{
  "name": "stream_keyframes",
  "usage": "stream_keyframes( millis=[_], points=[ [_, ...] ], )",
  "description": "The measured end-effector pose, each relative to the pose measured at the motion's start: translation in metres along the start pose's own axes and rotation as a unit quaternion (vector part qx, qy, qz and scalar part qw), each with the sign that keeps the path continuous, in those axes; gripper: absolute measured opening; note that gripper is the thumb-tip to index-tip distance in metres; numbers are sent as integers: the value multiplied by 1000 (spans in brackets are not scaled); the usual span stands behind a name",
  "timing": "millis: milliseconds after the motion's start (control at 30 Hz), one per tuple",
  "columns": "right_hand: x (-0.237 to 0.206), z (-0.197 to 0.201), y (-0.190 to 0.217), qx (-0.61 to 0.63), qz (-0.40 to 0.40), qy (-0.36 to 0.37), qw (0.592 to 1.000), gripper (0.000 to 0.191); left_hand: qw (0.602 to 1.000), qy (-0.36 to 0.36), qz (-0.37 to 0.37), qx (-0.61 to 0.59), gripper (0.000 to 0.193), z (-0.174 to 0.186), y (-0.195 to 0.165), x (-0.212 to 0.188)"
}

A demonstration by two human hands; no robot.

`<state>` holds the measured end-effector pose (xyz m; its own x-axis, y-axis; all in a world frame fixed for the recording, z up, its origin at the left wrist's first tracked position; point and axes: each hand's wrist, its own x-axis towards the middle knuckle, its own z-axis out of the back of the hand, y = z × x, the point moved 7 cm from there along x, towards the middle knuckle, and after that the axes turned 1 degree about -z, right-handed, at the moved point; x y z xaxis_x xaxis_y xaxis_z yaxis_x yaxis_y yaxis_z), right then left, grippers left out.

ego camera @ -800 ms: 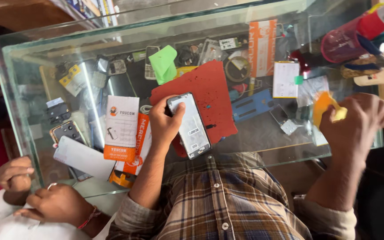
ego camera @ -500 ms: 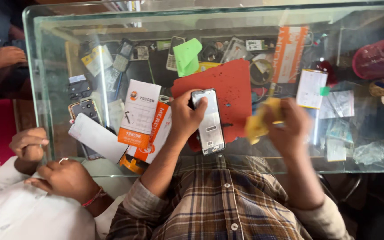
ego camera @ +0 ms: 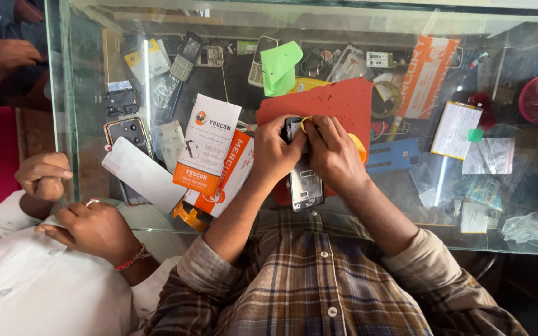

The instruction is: The person wipes a disassembled phone with a cloth, then pulls strips of adhesive tape from a roll and applies them along the edge of the phone frame. They press the tape down around the frame, handle the phone's back cover, and finally pick up a tube of adhesive while holding the phone frame on the work mat.

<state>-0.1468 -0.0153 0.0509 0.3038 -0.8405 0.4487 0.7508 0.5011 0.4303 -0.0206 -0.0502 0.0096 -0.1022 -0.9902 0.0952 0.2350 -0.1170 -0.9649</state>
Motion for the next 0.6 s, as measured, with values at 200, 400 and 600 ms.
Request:
stream_keyframes(
  millis=[200, 400, 600],
  points=[
    [-2, 5, 0, 62, 2, -7, 998, 51, 1000, -1, -12, -9, 15, -2, -5, 0],
    [-3, 8, -4, 86, -43, -30, 995, 43, 999, -9, -35, -26, 16, -2, -11, -2],
    [-1, 9, -3, 60, -17, -20, 998, 47, 1000, -2, -28, -8, 16, -6, -12, 3]
  ],
)
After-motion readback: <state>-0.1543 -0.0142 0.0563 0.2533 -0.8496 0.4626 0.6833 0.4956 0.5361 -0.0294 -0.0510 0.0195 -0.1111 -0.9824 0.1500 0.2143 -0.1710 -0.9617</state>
